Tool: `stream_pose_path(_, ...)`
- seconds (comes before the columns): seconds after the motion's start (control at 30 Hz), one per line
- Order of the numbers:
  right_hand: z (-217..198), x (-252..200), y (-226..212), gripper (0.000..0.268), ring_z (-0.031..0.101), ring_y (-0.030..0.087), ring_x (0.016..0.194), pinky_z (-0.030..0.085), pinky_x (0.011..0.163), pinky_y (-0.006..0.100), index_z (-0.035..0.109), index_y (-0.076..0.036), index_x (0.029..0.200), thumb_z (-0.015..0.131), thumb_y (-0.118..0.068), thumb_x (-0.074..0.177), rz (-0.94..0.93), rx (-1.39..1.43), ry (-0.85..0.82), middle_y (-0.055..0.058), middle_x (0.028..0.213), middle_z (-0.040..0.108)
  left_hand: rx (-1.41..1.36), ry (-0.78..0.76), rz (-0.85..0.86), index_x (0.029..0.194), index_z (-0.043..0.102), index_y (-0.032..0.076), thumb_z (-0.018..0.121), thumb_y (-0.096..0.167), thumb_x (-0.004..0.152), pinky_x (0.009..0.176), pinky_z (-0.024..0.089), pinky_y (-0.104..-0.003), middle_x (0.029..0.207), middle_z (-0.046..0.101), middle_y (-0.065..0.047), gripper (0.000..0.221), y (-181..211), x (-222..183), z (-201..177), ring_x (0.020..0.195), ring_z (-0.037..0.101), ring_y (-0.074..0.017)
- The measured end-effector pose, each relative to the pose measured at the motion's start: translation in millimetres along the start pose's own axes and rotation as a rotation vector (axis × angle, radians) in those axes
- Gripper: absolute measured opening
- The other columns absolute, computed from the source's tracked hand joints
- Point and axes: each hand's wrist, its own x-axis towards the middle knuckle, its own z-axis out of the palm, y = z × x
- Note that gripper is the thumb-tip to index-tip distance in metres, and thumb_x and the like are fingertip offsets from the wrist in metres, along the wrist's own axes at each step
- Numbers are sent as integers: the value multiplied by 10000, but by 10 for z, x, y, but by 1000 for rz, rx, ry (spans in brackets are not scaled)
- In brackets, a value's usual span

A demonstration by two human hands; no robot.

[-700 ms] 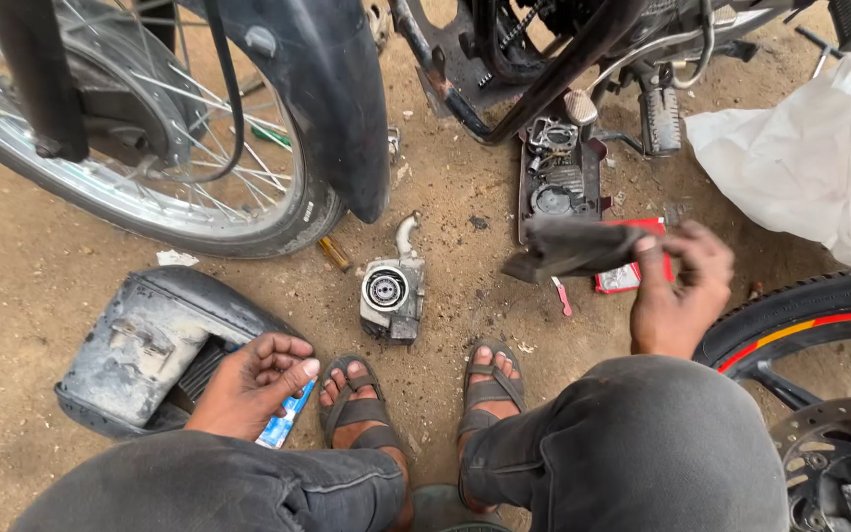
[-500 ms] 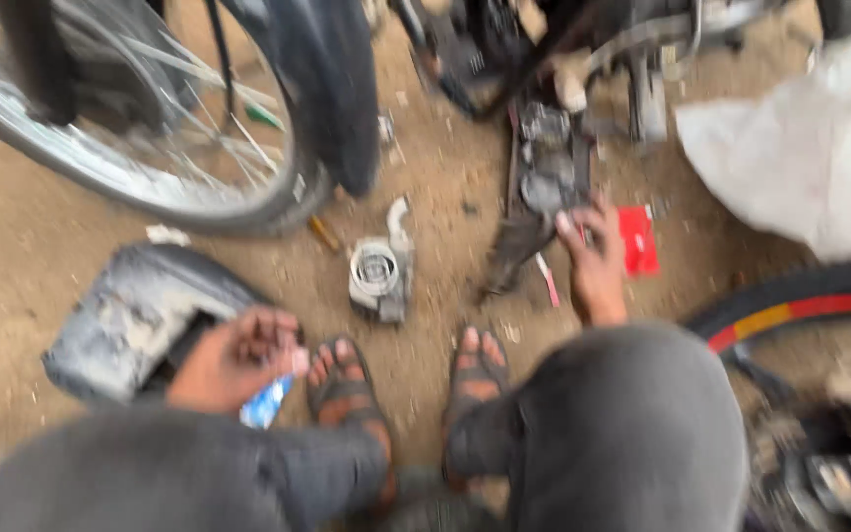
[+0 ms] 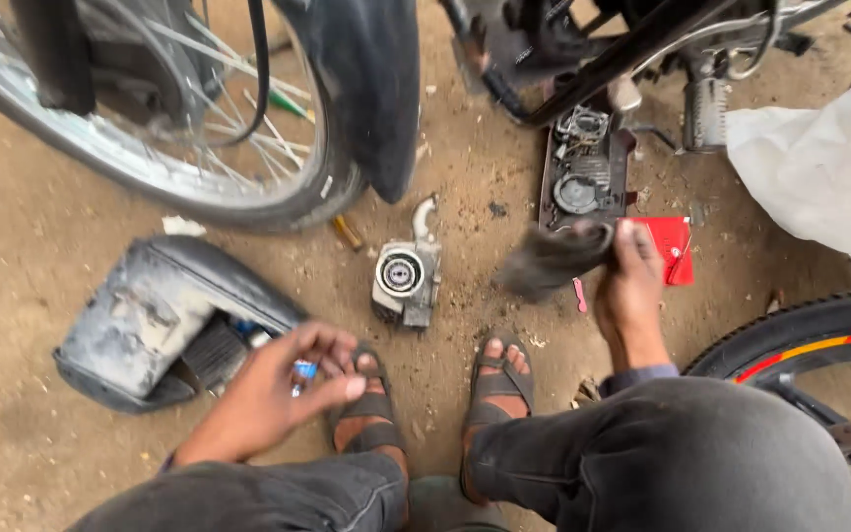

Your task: Adjusting valve clearance and cleaning a motorcycle engine cylinder head using a feeler gauge.

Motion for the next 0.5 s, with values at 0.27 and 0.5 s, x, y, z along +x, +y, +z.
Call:
stream_pose_path(0.27,923,40,490,374,652,219,923,536,817,417,666,-10,1261,717,-131,911,383,-535,-559,118,1140,671,537,192,91,1512,262,85,1005,375,527,1156,308,-495,1510,452,-144,1267,-563,1444,419,1393,407,-332)
stream_pose_path(0.5,1737,-204,679,549,663,375,891,552,741,471,529,-94,1437,671,-164,912,51,-1519,-859,235,1165,598,529,219,79,1558,-169,114,1029,376,406,1208,231,-525,1612,332,-144,1682,-1149,1852,720,1481,310,-329)
